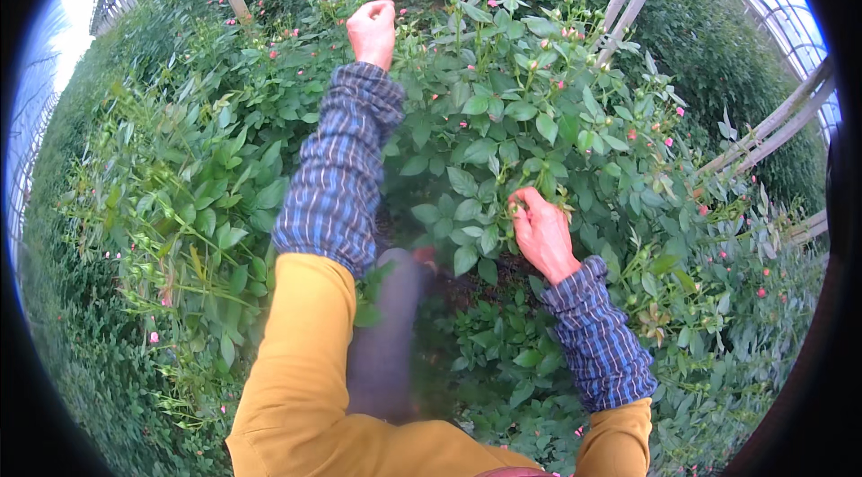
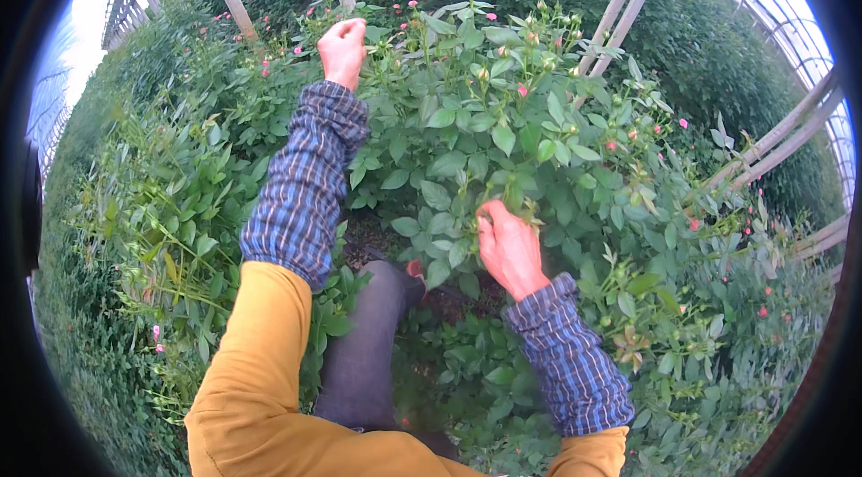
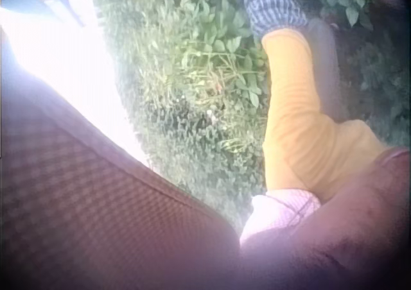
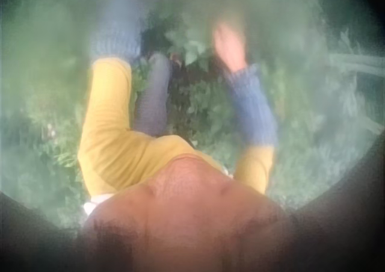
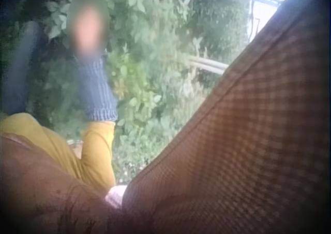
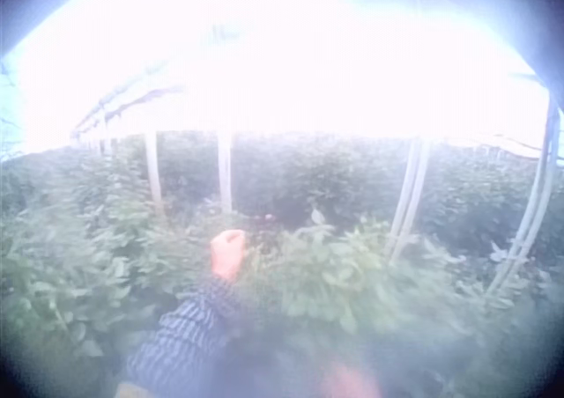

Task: The person walks through a greenhouse and picks pink roses from rose bushes by hand. They place the picked flowers into a white bucket held in the left hand. The person continues moving between bushes and collecting more roses throughout the clip.

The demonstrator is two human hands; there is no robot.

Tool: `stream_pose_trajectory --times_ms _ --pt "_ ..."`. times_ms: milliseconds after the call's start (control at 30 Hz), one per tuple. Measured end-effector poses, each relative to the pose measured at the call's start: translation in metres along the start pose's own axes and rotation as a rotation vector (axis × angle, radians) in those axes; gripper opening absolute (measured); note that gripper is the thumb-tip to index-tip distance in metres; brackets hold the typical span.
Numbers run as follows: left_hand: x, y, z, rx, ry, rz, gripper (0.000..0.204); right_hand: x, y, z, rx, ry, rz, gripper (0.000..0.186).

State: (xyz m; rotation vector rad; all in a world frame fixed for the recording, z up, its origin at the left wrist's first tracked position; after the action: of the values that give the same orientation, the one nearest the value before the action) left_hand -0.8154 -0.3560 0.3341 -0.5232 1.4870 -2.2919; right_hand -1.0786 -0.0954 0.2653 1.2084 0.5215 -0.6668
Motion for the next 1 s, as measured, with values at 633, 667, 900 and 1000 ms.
stream_pose_trajectory --times_ms 633,667,900,1000 --pt "0.015 0.055 -0.035 0.006 0.957 0.232 0.019 -0.002 -0.023 -0.008 0.151 0.086 0.084 0.013" --pt "0.013 0.049 -0.036 0.079 0.921 0.296 0.019 -0.002 -0.023 -0.009 0.158 0.084 0.101 0.013" --pt "0.005 0.06 -0.039 -0.214 0.832 0.068 0.018 -0.003 -0.024 -0.009 0.164 0.09 0.107 0.011" --pt "0.001 0.064 -0.042 -0.273 0.767 -0.097 0.019 -0.001 -0.024 -0.009 0.185 0.101 0.161 0.011"
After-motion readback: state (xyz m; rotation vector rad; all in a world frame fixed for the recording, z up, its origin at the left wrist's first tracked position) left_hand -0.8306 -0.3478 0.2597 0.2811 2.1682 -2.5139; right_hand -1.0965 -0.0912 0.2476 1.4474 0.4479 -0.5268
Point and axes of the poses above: each hand's wrist, its own z-axis towards the middle knuckle, its own x-axis out of the palm, y = z × x, the point moved 5 cm from there along z, towards the middle knuckle, and after that the axes turned 4 degrees about -y, right-handed, at the moved point
